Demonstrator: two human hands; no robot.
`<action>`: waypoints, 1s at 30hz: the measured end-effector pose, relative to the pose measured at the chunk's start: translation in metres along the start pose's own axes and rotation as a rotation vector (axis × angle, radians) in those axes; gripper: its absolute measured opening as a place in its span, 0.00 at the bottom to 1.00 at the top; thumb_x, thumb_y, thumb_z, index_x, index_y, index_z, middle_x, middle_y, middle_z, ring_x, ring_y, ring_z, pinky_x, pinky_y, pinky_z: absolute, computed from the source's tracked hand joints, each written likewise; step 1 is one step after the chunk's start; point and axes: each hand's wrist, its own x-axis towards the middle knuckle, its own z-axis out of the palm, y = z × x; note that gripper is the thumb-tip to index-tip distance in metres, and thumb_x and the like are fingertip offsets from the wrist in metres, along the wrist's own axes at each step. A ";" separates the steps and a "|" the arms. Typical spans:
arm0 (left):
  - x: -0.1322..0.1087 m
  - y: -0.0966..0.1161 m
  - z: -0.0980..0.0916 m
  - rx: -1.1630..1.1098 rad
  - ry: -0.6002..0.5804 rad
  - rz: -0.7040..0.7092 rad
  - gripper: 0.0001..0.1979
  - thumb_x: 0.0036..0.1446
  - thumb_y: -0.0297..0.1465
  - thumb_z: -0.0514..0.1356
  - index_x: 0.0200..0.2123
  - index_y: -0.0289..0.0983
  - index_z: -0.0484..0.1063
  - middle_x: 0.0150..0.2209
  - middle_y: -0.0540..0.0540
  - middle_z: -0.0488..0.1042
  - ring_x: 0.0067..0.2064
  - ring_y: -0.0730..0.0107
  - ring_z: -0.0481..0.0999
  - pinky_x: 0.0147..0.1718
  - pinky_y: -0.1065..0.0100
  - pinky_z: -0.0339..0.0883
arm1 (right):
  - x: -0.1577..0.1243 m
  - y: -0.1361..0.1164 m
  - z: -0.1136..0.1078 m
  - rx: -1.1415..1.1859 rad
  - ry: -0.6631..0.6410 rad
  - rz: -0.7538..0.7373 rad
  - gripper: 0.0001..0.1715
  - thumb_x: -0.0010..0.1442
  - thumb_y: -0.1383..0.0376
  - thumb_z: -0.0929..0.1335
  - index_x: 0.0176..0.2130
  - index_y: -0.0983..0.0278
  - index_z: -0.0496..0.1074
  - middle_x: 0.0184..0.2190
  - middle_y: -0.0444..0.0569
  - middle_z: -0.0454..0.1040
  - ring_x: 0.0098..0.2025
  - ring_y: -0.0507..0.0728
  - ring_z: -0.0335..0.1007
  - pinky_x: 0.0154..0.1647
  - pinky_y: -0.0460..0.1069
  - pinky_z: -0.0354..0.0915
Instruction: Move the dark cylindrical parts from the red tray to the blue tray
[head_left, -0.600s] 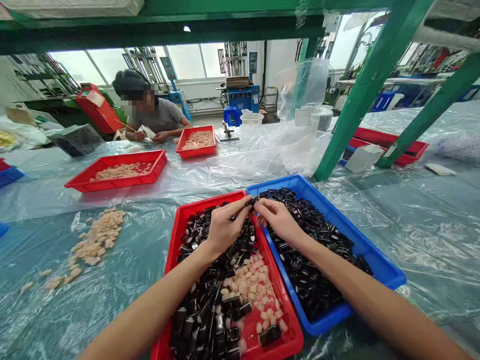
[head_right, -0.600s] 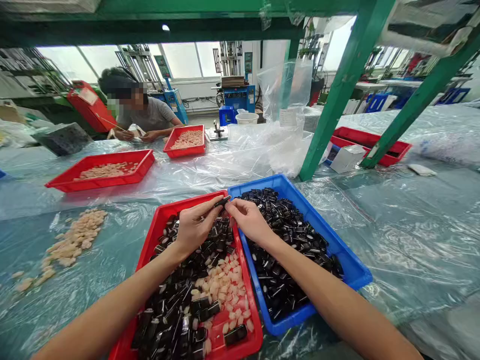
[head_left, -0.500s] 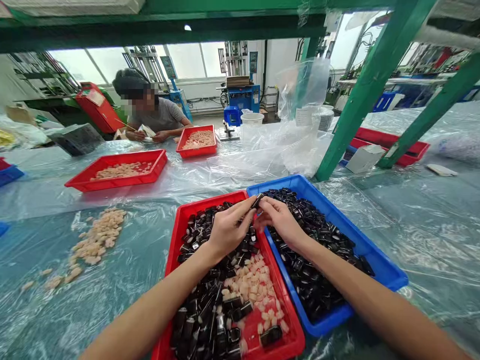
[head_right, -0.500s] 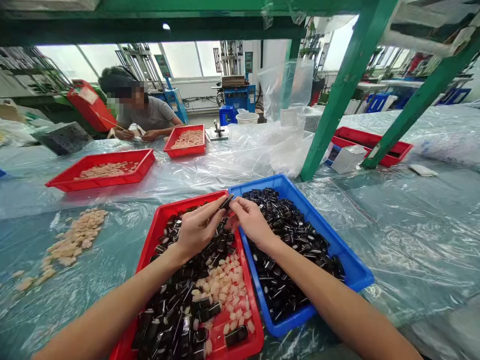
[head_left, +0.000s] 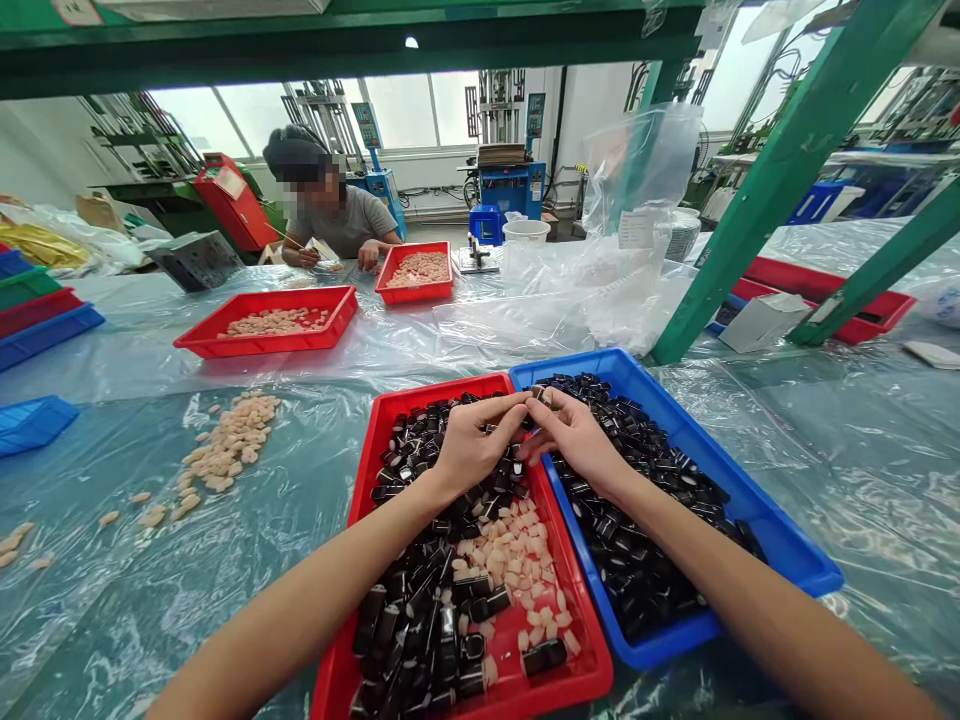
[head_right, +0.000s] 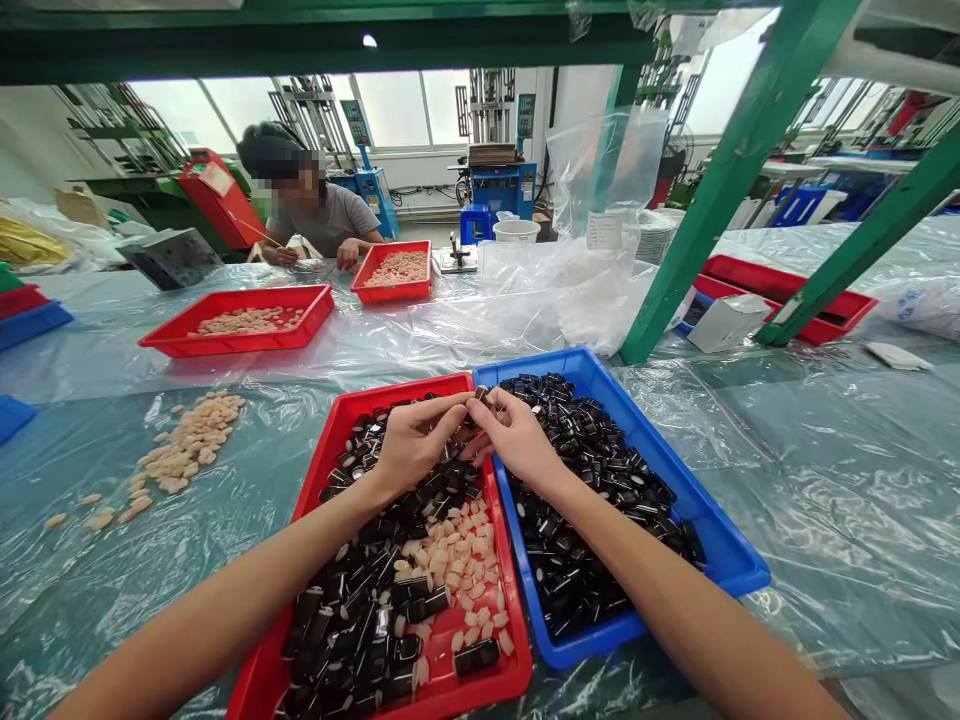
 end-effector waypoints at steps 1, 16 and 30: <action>0.001 0.001 -0.001 -0.088 -0.014 -0.087 0.12 0.62 0.33 0.60 0.43 0.32 0.79 0.34 0.42 0.83 0.31 0.68 0.81 0.31 0.71 0.76 | 0.000 0.000 -0.002 -0.027 -0.014 0.002 0.27 0.54 0.44 0.70 0.34 0.62 0.61 0.23 0.40 0.71 0.22 0.53 0.75 0.20 0.45 0.68; 0.004 -0.007 -0.012 -0.200 -0.279 -0.295 0.18 0.56 0.30 0.64 0.50 0.32 0.76 0.41 0.41 0.80 0.38 0.64 0.79 0.39 0.66 0.73 | 0.000 0.001 -0.020 -0.608 -0.146 -0.182 0.12 0.63 0.59 0.65 0.33 0.60 0.56 0.21 0.35 0.60 0.21 0.48 0.56 0.22 0.44 0.53; 0.006 -0.004 -0.011 -0.093 -0.217 -0.218 0.13 0.58 0.30 0.62 0.45 0.35 0.77 0.37 0.45 0.81 0.33 0.69 0.77 0.34 0.69 0.72 | 0.001 0.007 -0.018 -1.101 -0.120 -0.260 0.21 0.70 0.63 0.56 0.57 0.66 0.65 0.37 0.55 0.78 0.35 0.60 0.74 0.35 0.50 0.61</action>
